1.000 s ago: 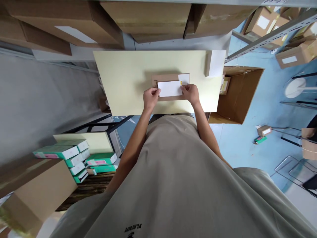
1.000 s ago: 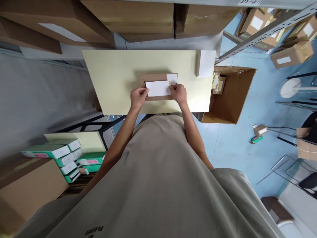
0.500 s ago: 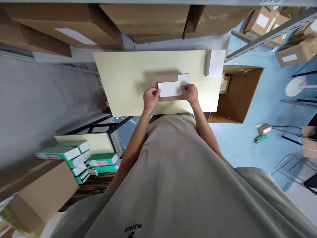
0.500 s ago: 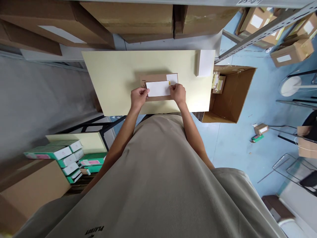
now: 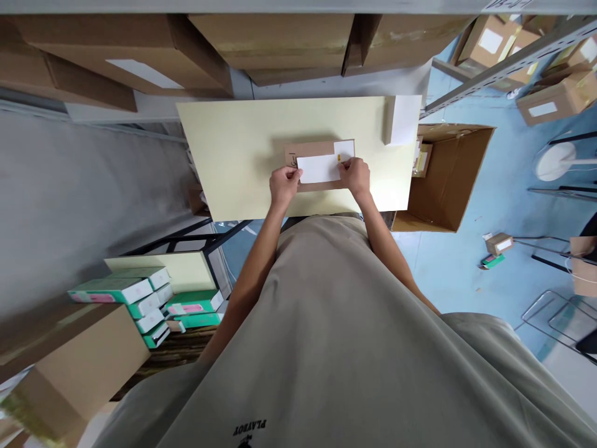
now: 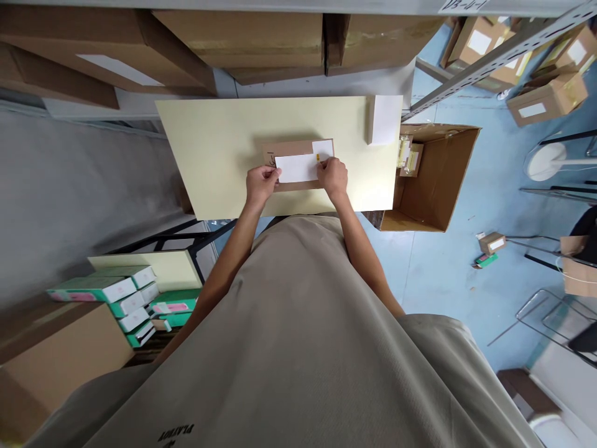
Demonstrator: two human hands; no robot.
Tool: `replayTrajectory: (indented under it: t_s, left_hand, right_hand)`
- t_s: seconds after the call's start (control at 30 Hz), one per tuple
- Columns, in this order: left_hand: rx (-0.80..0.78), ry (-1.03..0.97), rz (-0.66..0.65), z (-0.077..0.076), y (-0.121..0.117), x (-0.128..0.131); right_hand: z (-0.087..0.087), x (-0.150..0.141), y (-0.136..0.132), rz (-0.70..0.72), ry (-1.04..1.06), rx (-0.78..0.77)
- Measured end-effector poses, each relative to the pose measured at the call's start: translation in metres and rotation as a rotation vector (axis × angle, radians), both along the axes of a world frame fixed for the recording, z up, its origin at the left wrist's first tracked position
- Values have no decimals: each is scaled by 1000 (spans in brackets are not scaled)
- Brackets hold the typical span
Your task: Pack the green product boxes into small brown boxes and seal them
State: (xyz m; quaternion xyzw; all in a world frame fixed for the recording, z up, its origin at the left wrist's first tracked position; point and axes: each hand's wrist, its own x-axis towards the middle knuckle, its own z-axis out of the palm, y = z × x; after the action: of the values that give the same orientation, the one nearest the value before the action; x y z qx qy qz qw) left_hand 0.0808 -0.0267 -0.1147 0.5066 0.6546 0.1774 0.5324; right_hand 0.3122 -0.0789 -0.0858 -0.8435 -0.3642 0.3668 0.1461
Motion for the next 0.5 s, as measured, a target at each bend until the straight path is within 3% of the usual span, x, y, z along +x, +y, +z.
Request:
replayTrajectory:
  t_s: [0.1,0.2,0.37,0.5]
  left_hand:
    - [4,-4,5,0,0,0]
    - [-9,4,14,0,1,0]
    - [1,6,3,-1,1,-1]
    - [-14,27,-32,0,1,0]
  right_hand:
    - [2,2,-3,18,-21,-13]
    - [14,-1,-11,93,-35,5]
    - [40,-14,-34,435,-112,160]
    - [39,-18,-45,596,-132,133]
